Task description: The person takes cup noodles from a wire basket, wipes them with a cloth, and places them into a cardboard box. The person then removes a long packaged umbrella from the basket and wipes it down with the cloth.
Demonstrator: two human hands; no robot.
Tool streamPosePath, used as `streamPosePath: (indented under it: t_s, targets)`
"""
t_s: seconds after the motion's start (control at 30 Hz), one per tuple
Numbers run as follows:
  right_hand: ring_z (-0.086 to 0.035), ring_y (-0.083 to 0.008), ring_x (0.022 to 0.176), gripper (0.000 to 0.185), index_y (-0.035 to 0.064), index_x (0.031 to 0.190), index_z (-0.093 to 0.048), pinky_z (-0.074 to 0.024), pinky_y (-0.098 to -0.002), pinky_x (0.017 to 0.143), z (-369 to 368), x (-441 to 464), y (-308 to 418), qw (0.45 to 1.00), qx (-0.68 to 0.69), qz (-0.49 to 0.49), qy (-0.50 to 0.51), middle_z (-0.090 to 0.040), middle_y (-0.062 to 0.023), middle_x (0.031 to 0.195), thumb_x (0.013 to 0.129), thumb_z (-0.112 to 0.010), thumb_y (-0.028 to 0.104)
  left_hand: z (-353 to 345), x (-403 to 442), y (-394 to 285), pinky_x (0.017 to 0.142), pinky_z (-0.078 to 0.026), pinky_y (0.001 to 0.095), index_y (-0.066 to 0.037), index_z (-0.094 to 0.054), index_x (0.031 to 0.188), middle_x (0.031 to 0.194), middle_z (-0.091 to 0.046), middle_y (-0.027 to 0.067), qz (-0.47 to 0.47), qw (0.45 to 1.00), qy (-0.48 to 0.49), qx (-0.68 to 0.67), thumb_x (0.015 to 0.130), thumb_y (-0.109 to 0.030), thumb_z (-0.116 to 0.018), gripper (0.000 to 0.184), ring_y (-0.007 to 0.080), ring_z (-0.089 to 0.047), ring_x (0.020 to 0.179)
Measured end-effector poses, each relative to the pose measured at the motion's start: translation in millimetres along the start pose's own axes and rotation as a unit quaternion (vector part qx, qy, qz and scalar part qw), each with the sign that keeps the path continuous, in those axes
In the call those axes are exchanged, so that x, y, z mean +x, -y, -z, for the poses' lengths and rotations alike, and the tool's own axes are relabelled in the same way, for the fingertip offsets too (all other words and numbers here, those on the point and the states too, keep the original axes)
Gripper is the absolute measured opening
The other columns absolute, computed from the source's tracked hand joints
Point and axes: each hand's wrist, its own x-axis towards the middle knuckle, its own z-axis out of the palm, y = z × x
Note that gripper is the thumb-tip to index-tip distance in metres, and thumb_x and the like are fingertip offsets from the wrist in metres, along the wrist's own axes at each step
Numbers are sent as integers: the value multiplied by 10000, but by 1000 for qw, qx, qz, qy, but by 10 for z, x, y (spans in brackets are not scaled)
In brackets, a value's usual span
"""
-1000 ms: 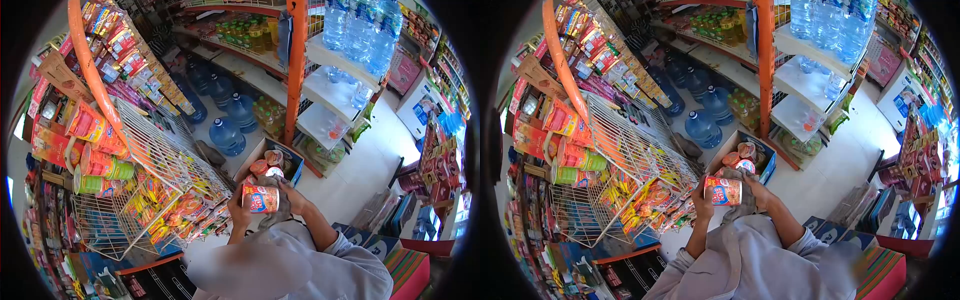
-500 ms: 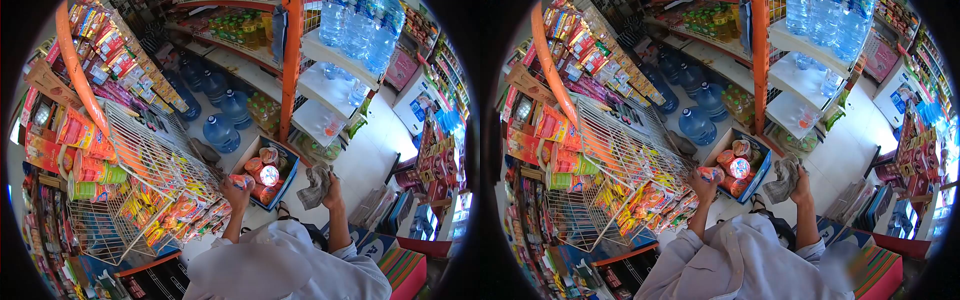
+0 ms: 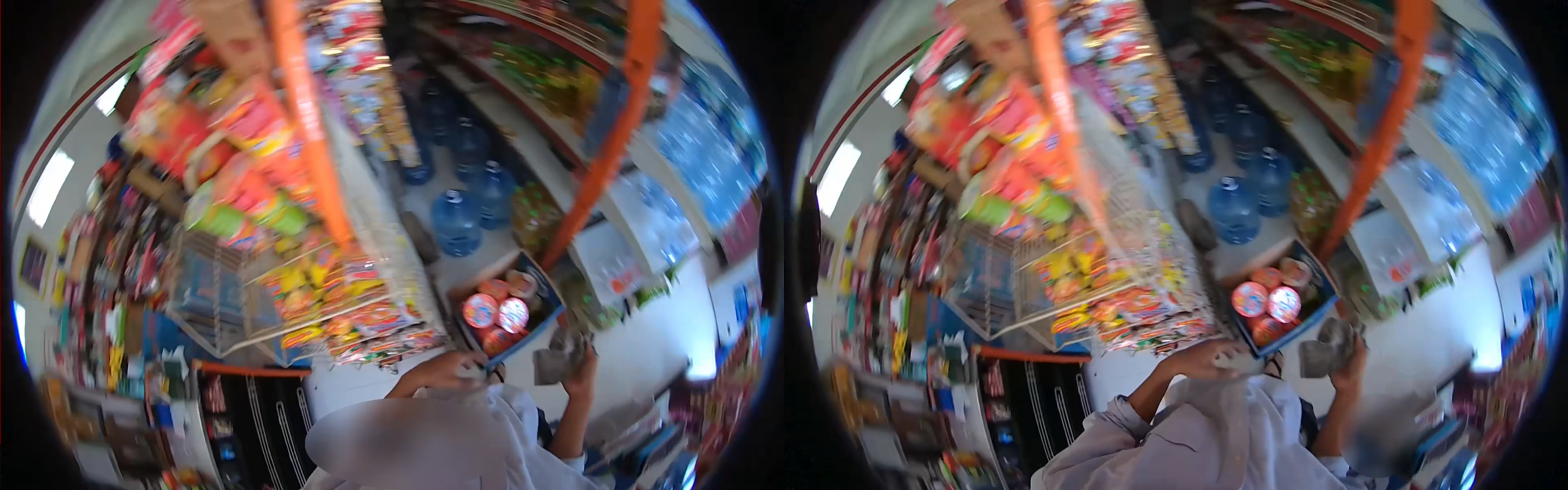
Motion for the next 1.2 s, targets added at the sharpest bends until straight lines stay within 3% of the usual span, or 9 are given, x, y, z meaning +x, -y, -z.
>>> streamPosePath:
  t_s: [0.1, 0.17, 0.3, 0.5, 0.63, 0.73, 0.9, 1.0, 1.2]
  targets:
    - [-620, -278, 1118, 409, 92, 1305, -559, -484, -464, 1006, -169, 129, -105, 993, -61, 8, 99, -652, -94, 1219, 986, -463, 330, 409, -575, -582, 983, -480, 409, -1, -507, 1368, 1355, -539, 198, -80, 992, 80, 58, 841, -281, -757, 647, 302, -571, 1179]
    - [-626, -283, 1114, 381, 88, 1286, -567, -493, -459, 996, -96, 274, -169, 996, -88, 16, 14, -651, -99, 1223, 966, -479, 274, 742, -1036, -1073, 983, -477, 424, -3, -530, 1352, 1357, -539, 199, -161, 982, 64, 80, 838, -248, -759, 614, 312, -569, 1184]
    - [-632, -290, 1111, 360, 92, 1273, -574, -494, -462, 994, -201, 502, -304, 992, -109, -42, 43, -650, -97, 1228, 951, -466, 209, 1357, -1829, -1642, 889, -522, 372, -2, -641, 1206, 1158, -669, 137, -168, 969, -180, 22, 817, -150, -779, 438, 231, -662, 1009]
    - [-634, -296, 1116, 369, 88, 1267, -580, -495, -465, 993, -312, 647, -489, 991, -96, -81, 36, -652, -93, 1227, 932, -439, 147, 2641, -2048, -1564, 881, -513, 360, -38, -604, 1255, 1180, -643, 168, -58, 667, -700, 250, 780, -199, -799, 538, 255, -640, 1026]
    - [-635, -298, 1113, 369, 81, 1259, -585, -495, -467, 991, -370, 500, -599, 994, -88, -62, 22, -659, -95, 1214, 930, -435, 153, 3415, -2101, -1242, 945, -489, 437, -56, -531, 1341, 1229, -620, 215, -16, 499, -737, 455, 712, -277, -853, 740, 344, -623, 1102]
    - [-637, -300, 1105, 368, 74, 1252, -589, -496, -469, 989, -310, 375, -628, 996, -75, -38, 17, -663, -99, 1204, 931, -434, 163, 3651, -1898, -1082, 1030, -416, 473, -35, -512, 1329, 1258, -587, 202, 246, 423, -768, 413, 609, -315, -914, 871, 356, -487, 1270]
    - [-636, -305, 1102, 360, 81, 1241, -601, -495, -478, 987, -108, 246, -661, 998, -58, -22, -29, -669, -100, 1191, 938, -437, 181, 3833, -1912, -1031, 1018, -423, 476, -26, -458, 1363, 1293, -541, 258, 198, 500, -805, 248, 544, -333, -943, 1000, 387, -478, 1268]
    - [-635, -308, 1102, 356, 85, 1233, -610, -494, -485, 986, -105, 204, -672, 999, -39, -18, -18, -671, -101, 1190, 938, -439, 187, 3893, -2039, -899, 1022, -419, 477, -3, -351, 1418, 1310, -498, 296, 16, 608, -767, 203, 533, -325, -951, 1117, 414, -450, 1281]
    - [-644, -301, 1076, 333, 93, 1208, -615, -505, -480, 967, -99, 214, -722, 998, -49, -12, -22, -676, -90, 1162, 936, -472, 221, 3740, -2031, -858, 975, -479, 442, 61, -390, 1385, 1208, -591, 237, -16, 456, -840, 294, 542, -309, -949, 1076, 379, -590, 1125]
